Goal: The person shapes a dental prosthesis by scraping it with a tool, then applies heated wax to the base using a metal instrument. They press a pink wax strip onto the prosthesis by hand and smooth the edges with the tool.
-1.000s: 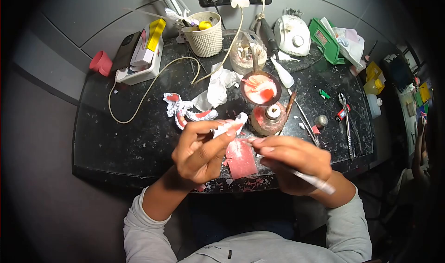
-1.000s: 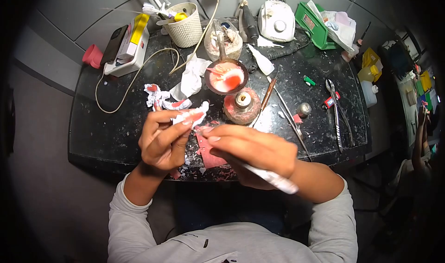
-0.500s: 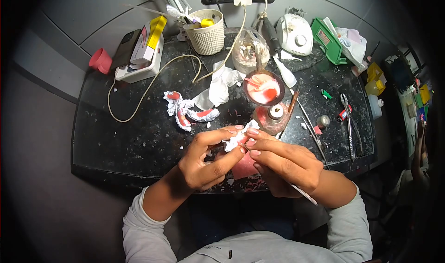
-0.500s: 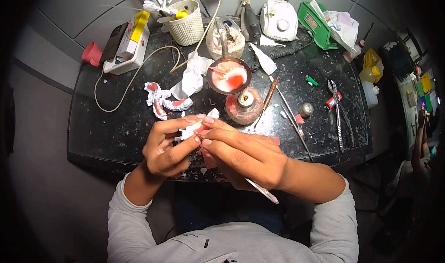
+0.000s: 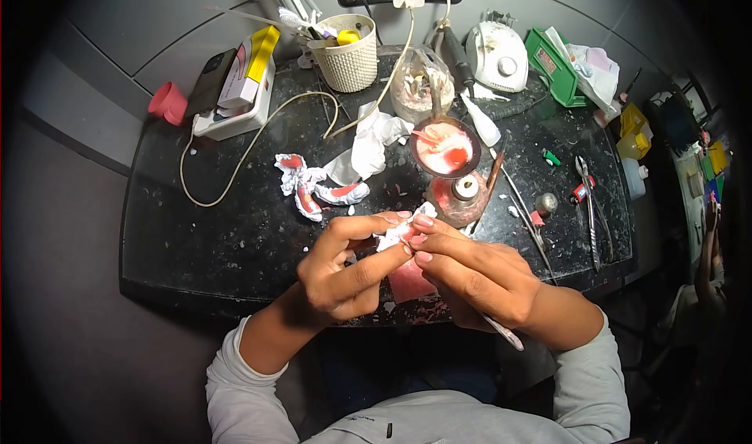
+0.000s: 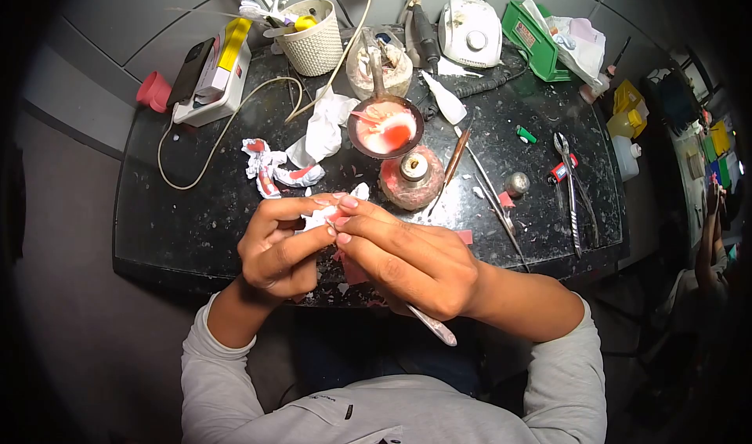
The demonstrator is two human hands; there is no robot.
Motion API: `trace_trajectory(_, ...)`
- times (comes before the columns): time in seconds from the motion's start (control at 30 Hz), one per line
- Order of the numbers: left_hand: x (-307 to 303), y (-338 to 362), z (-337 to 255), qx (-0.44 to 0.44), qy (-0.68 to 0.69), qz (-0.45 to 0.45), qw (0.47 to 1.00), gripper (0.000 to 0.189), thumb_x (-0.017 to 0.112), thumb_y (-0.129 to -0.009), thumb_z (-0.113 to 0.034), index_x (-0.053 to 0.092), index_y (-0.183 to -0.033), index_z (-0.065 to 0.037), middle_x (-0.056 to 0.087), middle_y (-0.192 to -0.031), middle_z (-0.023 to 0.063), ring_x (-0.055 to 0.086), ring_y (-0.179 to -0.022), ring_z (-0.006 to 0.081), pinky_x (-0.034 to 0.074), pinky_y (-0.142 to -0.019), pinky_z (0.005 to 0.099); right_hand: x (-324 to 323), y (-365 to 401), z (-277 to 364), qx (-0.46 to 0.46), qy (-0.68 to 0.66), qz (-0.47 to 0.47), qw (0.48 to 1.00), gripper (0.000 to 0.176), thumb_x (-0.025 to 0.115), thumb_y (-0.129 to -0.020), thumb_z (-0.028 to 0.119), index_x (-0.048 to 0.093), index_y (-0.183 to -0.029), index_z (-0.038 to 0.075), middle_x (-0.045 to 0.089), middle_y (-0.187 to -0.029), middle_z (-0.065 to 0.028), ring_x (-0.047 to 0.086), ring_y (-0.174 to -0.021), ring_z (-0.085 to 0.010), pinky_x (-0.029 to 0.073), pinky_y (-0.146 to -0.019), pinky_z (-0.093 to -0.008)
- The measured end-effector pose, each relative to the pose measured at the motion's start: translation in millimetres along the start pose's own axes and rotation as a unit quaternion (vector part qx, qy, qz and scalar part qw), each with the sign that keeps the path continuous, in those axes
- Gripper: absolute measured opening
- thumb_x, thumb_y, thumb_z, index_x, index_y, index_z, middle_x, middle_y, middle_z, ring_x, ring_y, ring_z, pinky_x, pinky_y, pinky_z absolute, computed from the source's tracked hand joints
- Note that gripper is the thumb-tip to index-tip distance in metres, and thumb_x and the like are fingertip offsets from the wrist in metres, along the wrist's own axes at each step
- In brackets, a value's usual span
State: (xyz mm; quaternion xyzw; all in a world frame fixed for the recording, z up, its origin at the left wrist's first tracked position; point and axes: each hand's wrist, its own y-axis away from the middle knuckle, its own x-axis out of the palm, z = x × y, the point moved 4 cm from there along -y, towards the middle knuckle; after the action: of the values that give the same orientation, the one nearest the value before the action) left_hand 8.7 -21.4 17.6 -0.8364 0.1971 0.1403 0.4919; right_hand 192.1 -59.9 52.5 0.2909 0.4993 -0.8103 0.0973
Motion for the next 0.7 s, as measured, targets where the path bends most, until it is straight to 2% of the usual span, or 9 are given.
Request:
trace_trajectory(0.17,0,-5,1,-0.017,0.048,-0.037,0.998,0.038,0.058,-0.075,0.018,0.072,-0.107,0.002,0.058,-0.111,0.0220,0.069,-0.097,0.0309,0.060,-0.080,0.0344,-1,0,-2,-0.014,0.016,0.011,1.000,0.029,0.072,-0.078,-0.001,0.067,-0.104,-0.012,0.068,-0.105,-0.0260,0.070,-0.102,-0.0377,0.061,-0.078,-0.0380)
trace_trajectory(0.33,-5,-12,0,-0.090,0.039,-0.027,0.995,0.023,0.064,-0.083,0.012,0.073,-0.101,-0.001,0.062,-0.103,0.0180,0.068,-0.083,0.0207,0.057,-0.070,0.0286,1,1,-6,-0.017,0.019,0.001,1.000,0.031,0.070,-0.077,-0.001,0.066,-0.105,-0.012,0.068,-0.106,-0.0265,0.071,-0.100,-0.0374,0.061,-0.075,-0.0371)
trace_trajectory(0.43,-3,-14,2,-0.094,0.039,-0.046,0.994,0.018,0.066,-0.084,0.009,0.073,-0.098,-0.001,0.064,-0.097,0.0159,0.066,-0.079,0.0179,0.055,-0.067,0.0267,2,3,-9,-0.018,0.019,-0.004,1.000,0.031,0.069,-0.077,-0.002,0.066,-0.106,-0.012,0.068,-0.105,-0.0265,0.071,-0.099,-0.0369,0.061,-0.073,-0.0363)
trace_trajectory(0.7,-2,-12,6,-0.165,0.064,-0.048,0.983,0.015,0.068,-0.085,0.007,0.072,-0.097,-0.001,0.066,-0.092,0.0135,0.066,-0.079,0.0174,0.054,-0.069,0.0271,7,7,-12,-0.023,0.048,-0.012,0.998,0.030,0.068,-0.076,-0.003,0.064,-0.104,-0.013,0.067,-0.105,-0.0262,0.071,-0.098,-0.0371,0.061,-0.073,-0.0366)
